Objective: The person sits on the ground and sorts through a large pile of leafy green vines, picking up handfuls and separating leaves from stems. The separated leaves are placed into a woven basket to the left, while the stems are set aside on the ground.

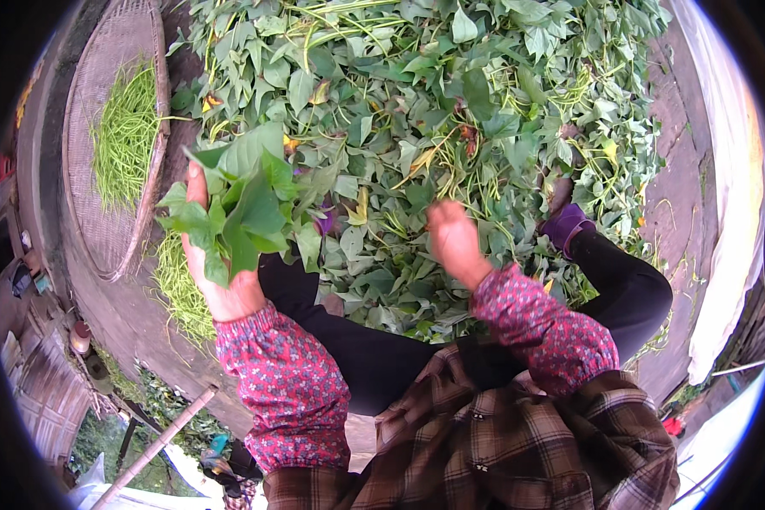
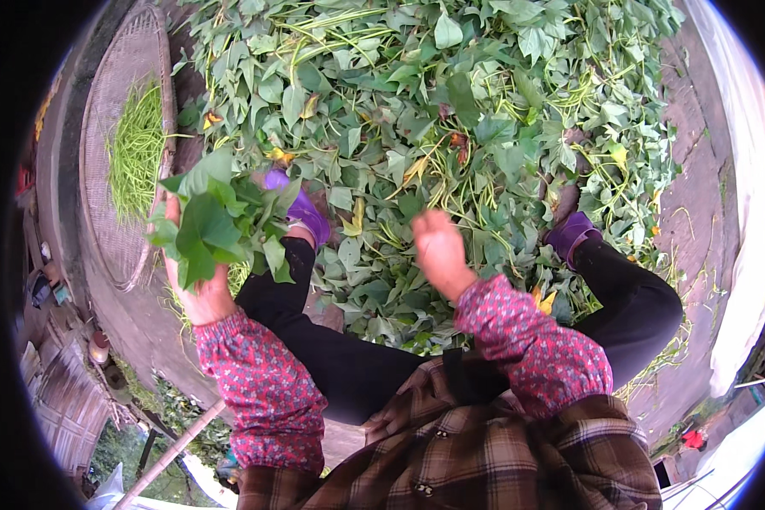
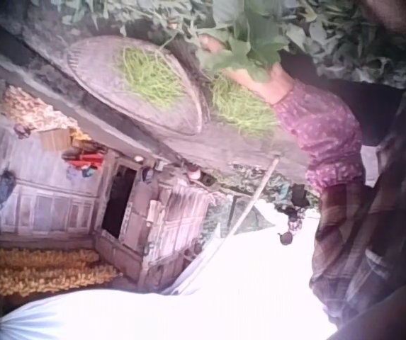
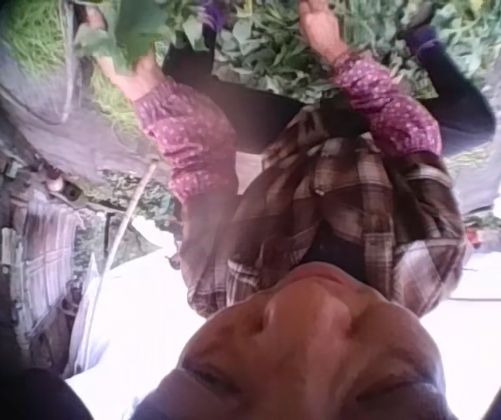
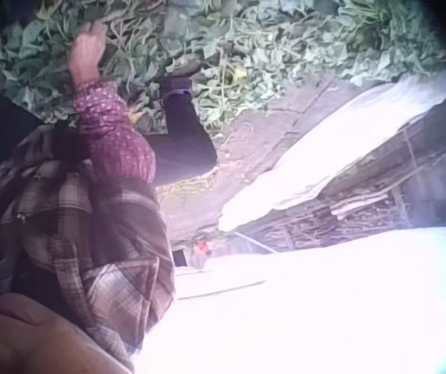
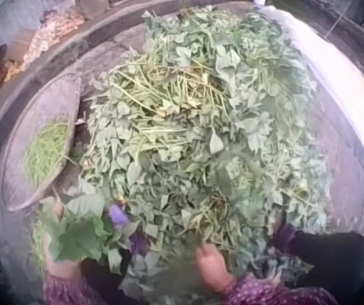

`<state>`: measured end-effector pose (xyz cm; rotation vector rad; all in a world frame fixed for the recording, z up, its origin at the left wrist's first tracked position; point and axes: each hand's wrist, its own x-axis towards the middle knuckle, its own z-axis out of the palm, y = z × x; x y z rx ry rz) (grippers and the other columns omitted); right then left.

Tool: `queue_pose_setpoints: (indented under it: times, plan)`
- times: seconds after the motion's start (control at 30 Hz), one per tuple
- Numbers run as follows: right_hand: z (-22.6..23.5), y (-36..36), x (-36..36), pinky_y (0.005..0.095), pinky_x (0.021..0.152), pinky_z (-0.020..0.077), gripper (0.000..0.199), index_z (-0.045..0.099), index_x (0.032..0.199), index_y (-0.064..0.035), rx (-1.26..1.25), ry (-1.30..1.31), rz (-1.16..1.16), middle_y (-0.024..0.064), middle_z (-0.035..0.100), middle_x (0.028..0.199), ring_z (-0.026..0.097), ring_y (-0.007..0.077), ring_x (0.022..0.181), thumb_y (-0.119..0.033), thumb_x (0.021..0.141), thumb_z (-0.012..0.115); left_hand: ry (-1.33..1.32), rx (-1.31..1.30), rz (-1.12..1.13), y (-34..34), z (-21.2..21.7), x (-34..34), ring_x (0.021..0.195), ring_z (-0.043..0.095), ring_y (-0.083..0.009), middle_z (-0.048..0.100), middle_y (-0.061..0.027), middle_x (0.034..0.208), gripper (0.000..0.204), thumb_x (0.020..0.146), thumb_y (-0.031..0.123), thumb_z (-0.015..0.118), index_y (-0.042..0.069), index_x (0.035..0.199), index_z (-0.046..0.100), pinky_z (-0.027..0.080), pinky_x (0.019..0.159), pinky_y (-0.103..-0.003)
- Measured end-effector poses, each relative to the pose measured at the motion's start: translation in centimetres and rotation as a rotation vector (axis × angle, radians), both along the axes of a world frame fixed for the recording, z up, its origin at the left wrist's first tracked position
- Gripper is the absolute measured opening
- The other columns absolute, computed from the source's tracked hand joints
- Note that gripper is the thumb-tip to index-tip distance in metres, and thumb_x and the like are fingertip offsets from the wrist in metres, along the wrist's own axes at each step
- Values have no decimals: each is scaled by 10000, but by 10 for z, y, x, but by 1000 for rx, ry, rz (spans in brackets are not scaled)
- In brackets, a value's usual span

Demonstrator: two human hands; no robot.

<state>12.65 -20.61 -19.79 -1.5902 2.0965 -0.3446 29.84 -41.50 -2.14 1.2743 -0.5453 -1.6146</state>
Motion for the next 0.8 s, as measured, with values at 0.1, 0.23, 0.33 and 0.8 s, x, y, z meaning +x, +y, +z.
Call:
queue_pose_setpoints:
  times: [0.1, 0.23, 0.33, 0.8]
  plan:
    - [-46, 3, 42, 425, 731, 464, 248, 569, 919, 26, 115, -532, -25, 226, 586, 877, 574, 363, 826, 13, 673, 543, -38, -1, 4, -8, 4, 1, 893, 587, -215, 581, -98, 1038, 280, 867, 226, 556, 61, 1090, 523, 495, 774, -355]
    - [-104, -6, 70, 438, 729, 469, 284, 551, 944, 2, 137, -317, -412, 228, 582, 865, 573, 383, 822, -9, 662, 584, -72, -3, -15, -15, 7, 3, 959, 564, -242, 559, -104, 1092, 252, 895, 188, 500, 99, 1131, 501, 476, 825, -375]
    - [-101, -7, 75, 423, 760, 472, 339, 554, 982, -16, 166, -169, -567, 239, 579, 889, 556, 396, 869, -10, 646, 594, -24, 10, 0, -8, 8, 14, 935, 568, -234, 565, -107, 1054, 234, 886, 177, 520, 94, 1104, 509, 480, 810, -371]
    - [110, 17, -31, 203, 551, 467, 85, 602, 840, 23, -207, -1282, -496, 17, 624, 726, 586, 81, 633, -60, 822, 608, -270, -177, -309, 10, -29, 26, 608, 527, -90, 579, 5, 760, 163, 771, 152, 687, 54, 853, 587, 466, 540, -250]
